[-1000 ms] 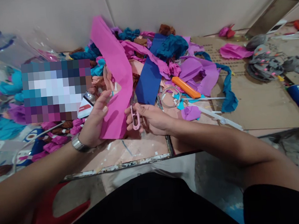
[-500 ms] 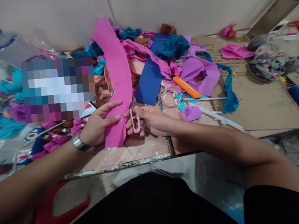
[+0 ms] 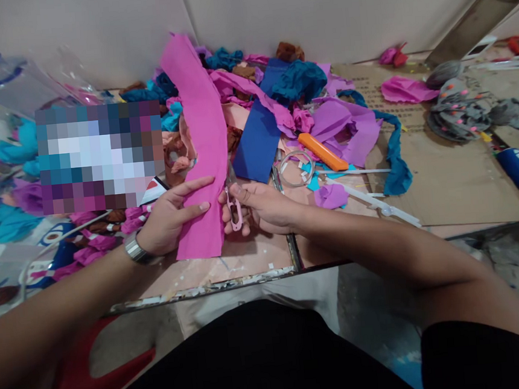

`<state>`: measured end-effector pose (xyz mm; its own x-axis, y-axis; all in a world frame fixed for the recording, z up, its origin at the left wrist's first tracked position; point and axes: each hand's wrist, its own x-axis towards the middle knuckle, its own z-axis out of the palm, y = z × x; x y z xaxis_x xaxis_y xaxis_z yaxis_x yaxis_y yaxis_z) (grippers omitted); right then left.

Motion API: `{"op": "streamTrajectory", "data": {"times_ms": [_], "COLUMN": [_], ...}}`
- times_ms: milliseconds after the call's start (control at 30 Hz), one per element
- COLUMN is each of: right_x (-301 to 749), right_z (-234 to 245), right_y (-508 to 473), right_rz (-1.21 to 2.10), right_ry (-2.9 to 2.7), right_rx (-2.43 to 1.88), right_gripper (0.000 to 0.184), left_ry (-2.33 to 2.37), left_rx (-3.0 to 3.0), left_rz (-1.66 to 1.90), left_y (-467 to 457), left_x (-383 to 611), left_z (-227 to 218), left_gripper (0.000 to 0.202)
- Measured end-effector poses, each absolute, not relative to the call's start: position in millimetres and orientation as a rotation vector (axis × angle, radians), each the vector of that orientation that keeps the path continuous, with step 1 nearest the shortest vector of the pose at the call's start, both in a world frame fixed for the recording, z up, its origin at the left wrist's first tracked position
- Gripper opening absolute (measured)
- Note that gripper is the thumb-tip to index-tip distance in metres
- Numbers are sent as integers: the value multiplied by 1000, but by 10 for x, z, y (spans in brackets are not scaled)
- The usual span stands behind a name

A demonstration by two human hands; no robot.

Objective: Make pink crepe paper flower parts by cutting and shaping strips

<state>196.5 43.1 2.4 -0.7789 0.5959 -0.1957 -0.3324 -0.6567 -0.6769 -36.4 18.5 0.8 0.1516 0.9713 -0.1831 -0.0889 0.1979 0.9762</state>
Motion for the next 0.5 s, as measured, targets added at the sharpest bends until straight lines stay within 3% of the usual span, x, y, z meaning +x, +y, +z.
{"op": "streamTrajectory", "data": {"times_ms": [500], "right_x": [1947], "right_z": [-23], "right_y": [439], "right_rz": [2366], "right_ry": [-896], "right_rx": [-571], "right_gripper": [26], "left_ry": [1080], "left_rx": [1034], "left_rz": [998], "left_y": [179], "left_x": [-375], "left_z": [-8], "left_gripper": [67]}}
